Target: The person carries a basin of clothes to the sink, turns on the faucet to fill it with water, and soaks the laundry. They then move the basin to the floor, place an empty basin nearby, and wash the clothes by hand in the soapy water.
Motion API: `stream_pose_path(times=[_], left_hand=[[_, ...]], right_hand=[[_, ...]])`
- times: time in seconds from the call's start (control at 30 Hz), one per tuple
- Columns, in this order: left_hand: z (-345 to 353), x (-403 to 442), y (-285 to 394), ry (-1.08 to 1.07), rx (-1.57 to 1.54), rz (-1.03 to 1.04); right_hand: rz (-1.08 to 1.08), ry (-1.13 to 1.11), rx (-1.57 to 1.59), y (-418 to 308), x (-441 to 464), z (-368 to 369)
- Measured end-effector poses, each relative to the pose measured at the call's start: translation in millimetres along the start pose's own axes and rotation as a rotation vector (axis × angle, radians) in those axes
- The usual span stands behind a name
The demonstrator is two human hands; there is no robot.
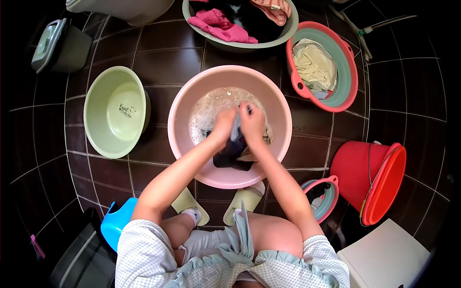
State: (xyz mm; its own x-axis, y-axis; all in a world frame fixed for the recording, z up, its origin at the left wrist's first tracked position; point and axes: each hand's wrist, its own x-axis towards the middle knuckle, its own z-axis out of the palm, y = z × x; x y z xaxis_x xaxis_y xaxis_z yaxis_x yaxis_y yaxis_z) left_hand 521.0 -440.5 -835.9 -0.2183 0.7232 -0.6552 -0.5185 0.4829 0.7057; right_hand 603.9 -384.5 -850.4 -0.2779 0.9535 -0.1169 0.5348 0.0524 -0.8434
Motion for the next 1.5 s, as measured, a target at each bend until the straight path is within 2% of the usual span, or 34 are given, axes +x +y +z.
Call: stream_pose_path(times=[0.03, 0.07, 0.17, 0.2, 0.23, 0.3, 0.33, 0.4, 0.43, 0.47, 0.5, 0.53, 0.57, 0.6, 0.63, 0.7, 0.73, 0.77, 0.8, 0.83, 0.87, 1.0, 1.03, 1.1, 1.17, 1.2, 1.3, 1.33, 1.43, 1.5], left_hand=[[1.2, -4.1, -0.9, -0.05, 0.02, -0.005], [-7.6, 7.2, -13.8, -0.188, 0.041, -0.017], [0.2, -14.0, 13.9, -0.042, -0.102, 0.031], [-13.4, 2.1, 2.5, -0.051, -0.17, -0.024], [-20.0, 11.0, 0.1, 0.013, -0.192, -0.002], [-46.4, 24.1, 2.7, 0.069, 0.488, 0.183], [-50.1, 30.8, -8.0, 0.234, 0.543, 0.328], [-49.8, 38.2, -20.0, 0.562, 0.643, 0.62], [-49.9, 36.5, -14.4, 0.359, 0.483, 0.378], [-52.8, 34.0, -7.6, 0.157, 0.32, 0.138], [-52.5, 28.5, 2.6, -0.044, 0.155, -0.102], [-46.5, 26.1, 8.6, -0.152, 0.11, -0.186], [-37.6, 18.8, 12.3, -0.006, 0.205, -0.155], [-37.2, 16.5, 15.8, -0.007, 0.251, -0.119], [-37.2, 15.5, 17.3, -0.011, 0.296, -0.082], [-44.3, 15.9, 14.6, -0.058, 0.204, -0.077], [-39.5, 0.8, 29.8, -0.098, 0.168, -0.093], [-39.5, -6.9, 39.5, -0.134, 0.134, -0.108], [-54.1, 5.6, 20.6, -0.248, 0.152, -0.055], [-56.2, -3.0, 29.2, -0.341, 0.151, -0.065], [-57.0, -14.3, 38.9, -0.436, 0.151, -0.074], [-65.3, -41.3, 78.5, -0.713, 0.192, -0.142], [-67.8, -44.8, 84.0, -0.763, 0.204, -0.154], [-75.6, -44.1, 84.7, -0.694, 0.202, -0.19], [-92.9, -28.3, 67.4, -0.634, 0.186, -0.211], [-95.7, -24.0, 62.3, -0.539, 0.243, -0.195], [-100.6, -12.3, 50.9, -0.432, 0.357, -0.17], [-99.5, -10.2, 46.9, -0.403, 0.374, -0.149], [-102.8, 9.2, 39.0, -0.238, 0.499, -0.144], [-103.6, 20.0, 30.1, -0.156, 0.642, -0.027]], right_hand=[[0.072, -0.02, 0.022, 17.7, 10.4, -2.4], [0.052, -0.104, 0.127, 22.6, 12.5, -8.2], [-0.047, 0.03, 0.301, 21.3, 6.0, -14.2], [0.043, 0.003, 0.308, 16.9, 5.9, -22.3], [0.005, -0.024, 0.266, 17.7, 8.5, -25.1], [-0.069, -0.077, 0.184, 19.1, 11.6, -27.4], [-0.066, -0.186, 0.058, 0.5, 8.9, -36.5], [-0.238, -0.203, -0.121, -6.3, 2.9, -35.4], [-0.324, -0.209, -0.213, -10.2, 0.4, -35.5], [-0.241, -0.395, -0.244, -15.8, -3.0, -37.4], [-0.317, -0.436, -0.225, -14.1, -8.7, -32.6], [-0.395, -0.461, -0.212, -17.5, -15.5, -27.2], [-0.474, -0.486, -0.196, -21.4, -22.0, -22.3], [-0.359, -0.64, -0.269, -29.9, -27.3, -23.3], [-0.406, -0.587, -0.212, -28.9, -28.1, -20.4], [-0.355, -0.439, -0.032, -24.3, -24.6, -21.5], [-0.164, -0.375, 0.13, -26.1, -22.0, -27.5], [-0.135, -0.205, 0.318, -7.8, -19.6, -24.7], [-0.182, -0.083, 0.267, -9.3, -14.1, -31.0], [-0.223, 0.039, 0.216, -14.3, -9.6, -37.3], [-0.203, -0.025, 0.246, -22.3, -6.3, -42.5], [-0.461, -0.398, 0.229, -13.4, -1.3, -29.9], [-0.372, -0.524, 0.346, -13.2, -2.1, -27.2], [-0.113, -0.681, 0.537, -4.3, -3.3, -21.1], [-0.007, -0.747, 0.424, -16.3, -1.7, -27.9], [0.046, -0.779, 0.364, -20.4, -0.2, -30.1], [0.054, -0.785, 0.219, -3.7, 6.2, -21.4], [0.121, -0.824, 0.173, -3.4, 11.0, -22.9], [0.072, -0.655, 0.137, 17.8, 18.9, -13.7], [0.002, -0.573, 0.071, 27.8, 25.5, -7.0]])
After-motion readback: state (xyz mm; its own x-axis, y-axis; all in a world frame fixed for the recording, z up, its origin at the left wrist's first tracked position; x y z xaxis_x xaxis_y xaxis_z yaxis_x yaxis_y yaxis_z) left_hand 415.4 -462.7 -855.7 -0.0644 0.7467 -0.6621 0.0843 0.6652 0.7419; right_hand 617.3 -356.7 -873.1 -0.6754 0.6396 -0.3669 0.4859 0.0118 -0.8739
